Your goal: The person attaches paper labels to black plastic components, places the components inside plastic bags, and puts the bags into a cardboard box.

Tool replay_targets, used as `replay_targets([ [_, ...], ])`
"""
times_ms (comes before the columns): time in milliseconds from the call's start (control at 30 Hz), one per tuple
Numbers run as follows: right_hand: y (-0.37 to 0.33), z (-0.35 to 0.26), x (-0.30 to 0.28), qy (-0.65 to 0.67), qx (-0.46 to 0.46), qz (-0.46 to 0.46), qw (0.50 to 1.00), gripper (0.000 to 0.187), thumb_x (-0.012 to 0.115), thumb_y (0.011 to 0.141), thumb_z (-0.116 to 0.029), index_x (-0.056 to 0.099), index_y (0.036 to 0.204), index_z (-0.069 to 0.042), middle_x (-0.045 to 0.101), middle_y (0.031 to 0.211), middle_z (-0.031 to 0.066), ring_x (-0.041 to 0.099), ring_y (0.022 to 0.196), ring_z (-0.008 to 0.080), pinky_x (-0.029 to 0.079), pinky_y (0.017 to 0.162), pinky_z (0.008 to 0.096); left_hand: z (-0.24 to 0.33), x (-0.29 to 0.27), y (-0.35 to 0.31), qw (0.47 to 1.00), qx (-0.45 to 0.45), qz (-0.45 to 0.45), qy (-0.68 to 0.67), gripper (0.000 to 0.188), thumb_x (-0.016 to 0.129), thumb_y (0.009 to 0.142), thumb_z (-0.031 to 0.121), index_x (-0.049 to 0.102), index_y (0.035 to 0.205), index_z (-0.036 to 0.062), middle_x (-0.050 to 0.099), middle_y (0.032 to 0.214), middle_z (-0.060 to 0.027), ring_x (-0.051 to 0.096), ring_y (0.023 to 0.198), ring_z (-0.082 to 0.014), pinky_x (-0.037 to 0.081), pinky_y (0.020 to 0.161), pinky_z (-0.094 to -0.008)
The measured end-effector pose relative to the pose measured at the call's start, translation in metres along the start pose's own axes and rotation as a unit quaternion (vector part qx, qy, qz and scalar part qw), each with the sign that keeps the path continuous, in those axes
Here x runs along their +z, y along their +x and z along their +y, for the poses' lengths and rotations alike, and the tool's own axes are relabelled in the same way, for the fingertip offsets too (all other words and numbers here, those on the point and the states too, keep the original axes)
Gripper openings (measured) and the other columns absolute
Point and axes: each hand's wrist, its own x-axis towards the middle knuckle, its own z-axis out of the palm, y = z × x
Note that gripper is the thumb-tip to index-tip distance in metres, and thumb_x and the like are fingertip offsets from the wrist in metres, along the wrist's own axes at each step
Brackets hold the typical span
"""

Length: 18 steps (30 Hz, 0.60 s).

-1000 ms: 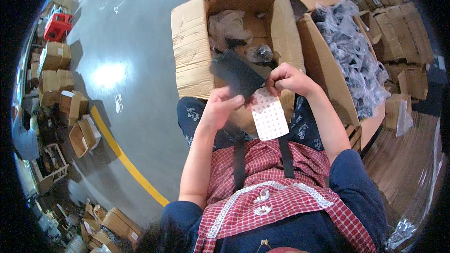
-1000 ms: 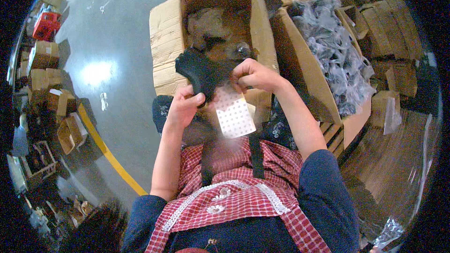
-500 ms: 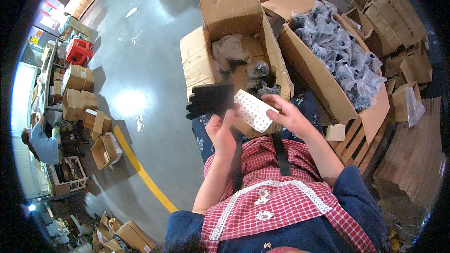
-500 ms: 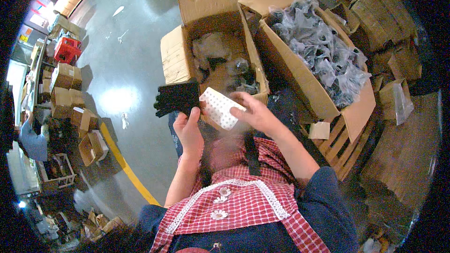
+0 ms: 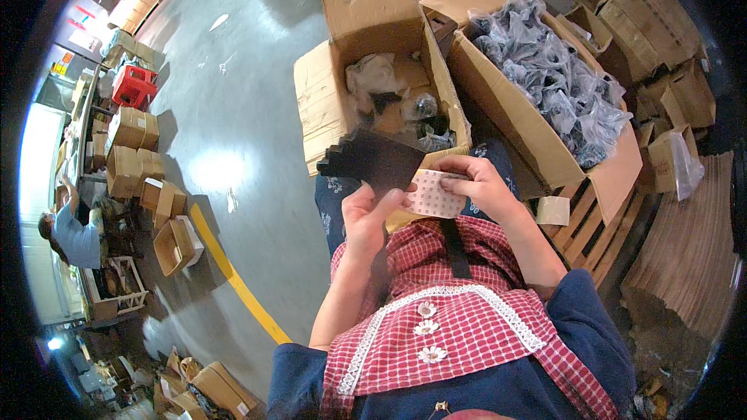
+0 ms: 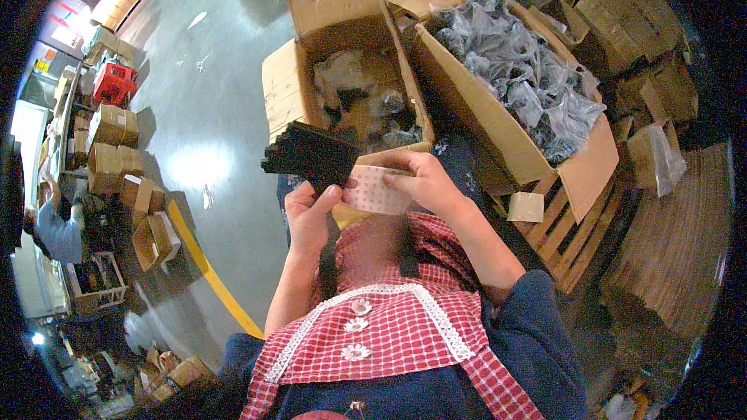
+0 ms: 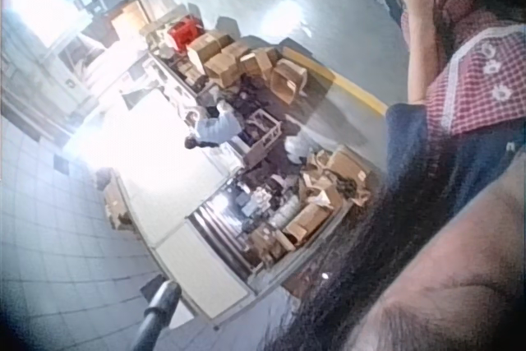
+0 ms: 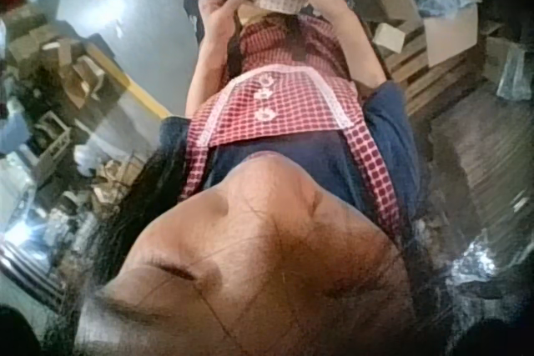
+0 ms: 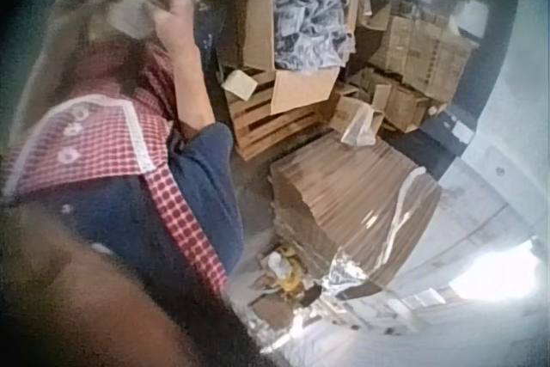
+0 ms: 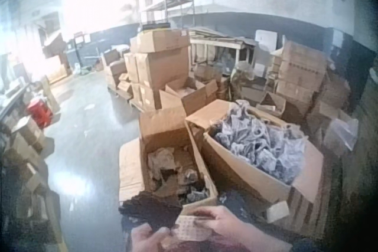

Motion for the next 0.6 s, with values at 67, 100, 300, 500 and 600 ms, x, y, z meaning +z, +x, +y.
replay_targets([
  [67,-0.002,0.001,0.002,-0.078,-0.035,0.014,0.996,0.029,0.069,0.084,-0.004,0.067,0.112,0.001,0.070,0.104,0.0096,0.067,0.096,0.0187,0.052,0.086,0.0323,-0.004,0.003,-0.003,1.000,-0.017,0.017,0.013,0.017,0.064,0.092,-0.001,0.067,0.108,-0.0050,0.072,0.103,-0.0118,0.067,0.088,-0.0138,0.054,0.080,-0.0278],
  [100,-0.003,0.004,0.003,-0.174,-0.077,0.037,0.981,0.028,0.070,0.084,-0.006,0.067,0.111,0.000,0.070,0.104,0.0112,0.067,0.096,0.0216,0.052,0.086,0.0335,-0.006,0.005,-0.004,0.999,-0.026,0.025,0.019,0.017,0.065,0.092,0.000,0.067,0.108,-0.0051,0.072,0.102,-0.0113,0.066,0.088,-0.0134,0.054,0.080,-0.0274],
  [300,-0.009,0.009,0.013,-0.301,-0.143,0.086,0.939,0.023,0.071,0.081,-0.006,0.065,0.102,-0.001,0.065,0.104,0.0168,0.062,0.102,0.0335,0.050,0.090,0.0405,-0.009,0.014,-0.014,0.997,-0.049,0.032,0.046,0.016,0.066,0.093,0.003,0.068,0.106,-0.0053,0.072,0.097,-0.0080,0.066,0.086,-0.0116,0.054,0.078,-0.0269],
  [500,-0.022,0.012,0.020,-0.397,-0.190,0.138,0.887,0.031,0.064,0.071,0.003,0.061,0.102,0.002,0.063,0.104,0.0192,0.058,0.103,0.0382,0.048,0.091,0.0432,-0.008,0.024,-0.017,0.997,-0.053,0.023,0.051,0.017,0.065,0.093,0.002,0.067,0.107,-0.0056,0.072,0.096,-0.0083,0.065,0.083,-0.0117,0.054,0.075,-0.0268],
  [600,-0.026,0.017,0.024,-0.437,-0.209,0.150,0.862,0.032,0.061,0.069,0.003,0.060,0.101,0.001,0.063,0.101,0.0201,0.058,0.099,0.0396,0.049,0.091,0.0446,-0.003,0.027,-0.018,0.996,-0.075,0.032,0.047,0.018,0.065,0.093,0.002,0.066,0.109,-0.0057,0.072,0.096,-0.0086,0.065,0.081,-0.0118,0.054,0.075,-0.0268],
])
